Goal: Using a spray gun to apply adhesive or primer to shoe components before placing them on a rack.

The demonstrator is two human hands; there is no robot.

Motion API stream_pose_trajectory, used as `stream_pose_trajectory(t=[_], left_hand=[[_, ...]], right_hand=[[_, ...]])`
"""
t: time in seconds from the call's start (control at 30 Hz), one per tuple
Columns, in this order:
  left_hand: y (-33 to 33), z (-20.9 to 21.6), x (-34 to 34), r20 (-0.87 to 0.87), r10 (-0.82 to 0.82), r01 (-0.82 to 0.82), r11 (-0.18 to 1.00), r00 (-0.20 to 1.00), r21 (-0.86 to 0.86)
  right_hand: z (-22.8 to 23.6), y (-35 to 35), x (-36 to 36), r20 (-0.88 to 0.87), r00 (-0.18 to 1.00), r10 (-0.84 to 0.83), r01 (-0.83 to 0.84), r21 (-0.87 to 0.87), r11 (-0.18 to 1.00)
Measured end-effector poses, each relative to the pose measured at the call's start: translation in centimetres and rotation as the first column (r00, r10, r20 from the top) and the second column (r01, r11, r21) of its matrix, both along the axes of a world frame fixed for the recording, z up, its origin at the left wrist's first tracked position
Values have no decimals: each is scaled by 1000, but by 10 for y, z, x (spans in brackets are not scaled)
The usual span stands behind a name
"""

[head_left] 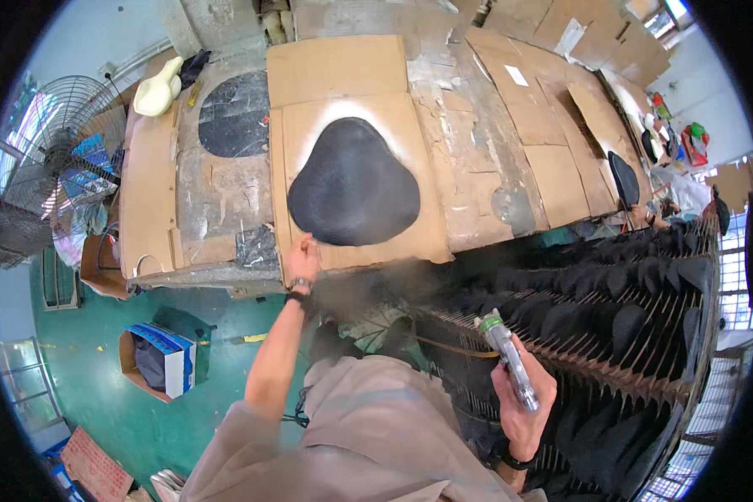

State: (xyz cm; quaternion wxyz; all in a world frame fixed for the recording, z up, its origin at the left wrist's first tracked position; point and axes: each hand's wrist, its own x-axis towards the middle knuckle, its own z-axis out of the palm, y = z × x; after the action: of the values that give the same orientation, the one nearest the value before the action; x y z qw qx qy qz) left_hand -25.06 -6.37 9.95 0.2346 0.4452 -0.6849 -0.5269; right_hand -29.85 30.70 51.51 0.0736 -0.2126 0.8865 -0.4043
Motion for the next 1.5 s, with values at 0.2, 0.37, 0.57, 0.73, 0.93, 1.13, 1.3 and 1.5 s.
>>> stream_pose_trajectory(t=[0.2,0.37,0.57,0.73,0.93,1.13,1.3,1.5], left_hand=[[-31,14,-43,352,111,-30,974,929,-225],[-34,16,-48,487,113,32,960,866,-279],[-48,26,-49,539,41,163,931,841,-326],[-33,29,-71,253,114,-2,914,961,-405],[-36,9,-72,25,401,-390,871,916,300],[-37,2,-75,17,525,-376,584,851,719],[-71,-9,-75,4,380,-214,513,925,831],[-38,169,-180,-697,189,399,705,691,586]], right_hand=[[17,-15,5,37,973,227,-227,-28,974],[10,-23,5,-2,996,94,-94,-28,995],[4,-16,8,61,997,54,-50,-53,997],[-4,-16,17,120,993,-20,20,-3,1000],[-1,-21,20,104,994,21,-14,-69,998],[-8,-5,23,110,994,-7,22,-131,991],[-16,15,20,126,992,28,-11,-133,991],[-32,40,13,101,992,-70,82,-126,989]])
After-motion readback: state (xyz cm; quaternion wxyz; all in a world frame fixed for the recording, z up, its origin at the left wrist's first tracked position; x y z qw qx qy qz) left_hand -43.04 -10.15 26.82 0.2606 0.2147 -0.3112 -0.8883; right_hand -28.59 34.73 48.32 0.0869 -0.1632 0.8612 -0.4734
